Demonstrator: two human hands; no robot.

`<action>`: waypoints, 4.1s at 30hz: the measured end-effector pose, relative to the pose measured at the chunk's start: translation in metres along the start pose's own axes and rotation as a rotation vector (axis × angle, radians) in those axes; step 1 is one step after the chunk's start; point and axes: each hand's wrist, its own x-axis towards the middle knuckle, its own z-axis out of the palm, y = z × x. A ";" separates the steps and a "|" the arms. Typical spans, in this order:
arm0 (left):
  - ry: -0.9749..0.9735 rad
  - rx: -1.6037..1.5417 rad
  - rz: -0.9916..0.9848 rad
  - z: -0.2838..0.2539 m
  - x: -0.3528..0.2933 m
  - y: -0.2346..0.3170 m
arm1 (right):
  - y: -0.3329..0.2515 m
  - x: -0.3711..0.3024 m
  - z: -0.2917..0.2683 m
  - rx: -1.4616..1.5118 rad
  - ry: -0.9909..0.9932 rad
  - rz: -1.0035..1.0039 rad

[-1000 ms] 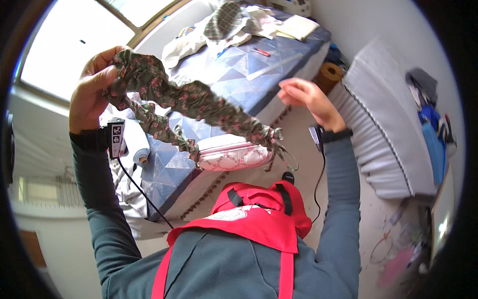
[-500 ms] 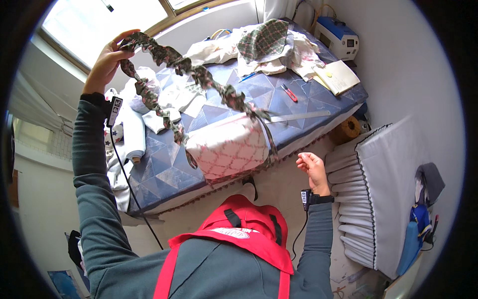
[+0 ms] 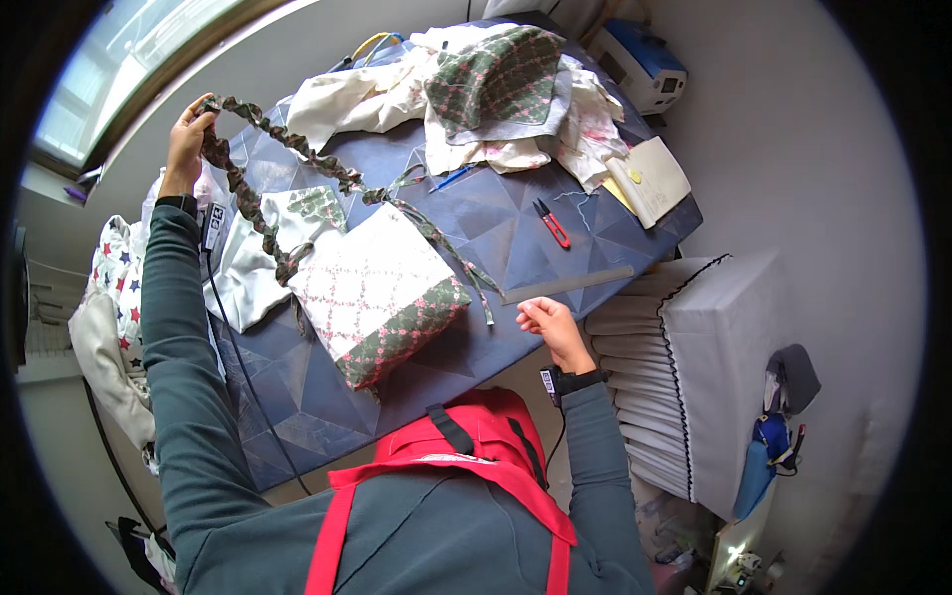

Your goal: The person handles a gathered fabric strip, then lays out a large floral-patterned fabric on a work table. They smooth and fold the fabric, then use scissors to trim the edge along a straight line. A ruler is placed on the fabric toward the end.

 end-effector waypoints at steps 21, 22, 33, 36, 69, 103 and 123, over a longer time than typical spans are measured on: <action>0.367 0.327 -0.472 0.098 -0.420 -0.116 | -0.038 0.107 0.089 -0.250 -0.376 -0.018; 0.413 0.459 -0.461 0.110 -0.429 -0.112 | -0.035 0.110 0.098 -0.240 -0.397 -0.019; 0.512 0.913 -0.534 0.087 -0.443 -0.079 | 0.014 0.077 0.184 -0.543 -0.567 -0.330; 0.325 1.164 -0.137 0.107 -0.407 -0.080 | 0.021 0.064 0.203 -0.591 -0.537 -0.326; 0.545 0.601 -0.654 0.058 -0.450 -0.082 | -0.090 0.190 0.177 -0.857 -0.491 -0.338; 0.159 0.053 -0.711 -0.027 -0.373 -0.146 | -0.043 0.115 0.263 -0.542 -0.147 -0.099; 0.076 -0.086 -0.655 -0.024 -0.426 -0.105 | -0.008 0.080 0.244 -0.541 -0.433 -0.233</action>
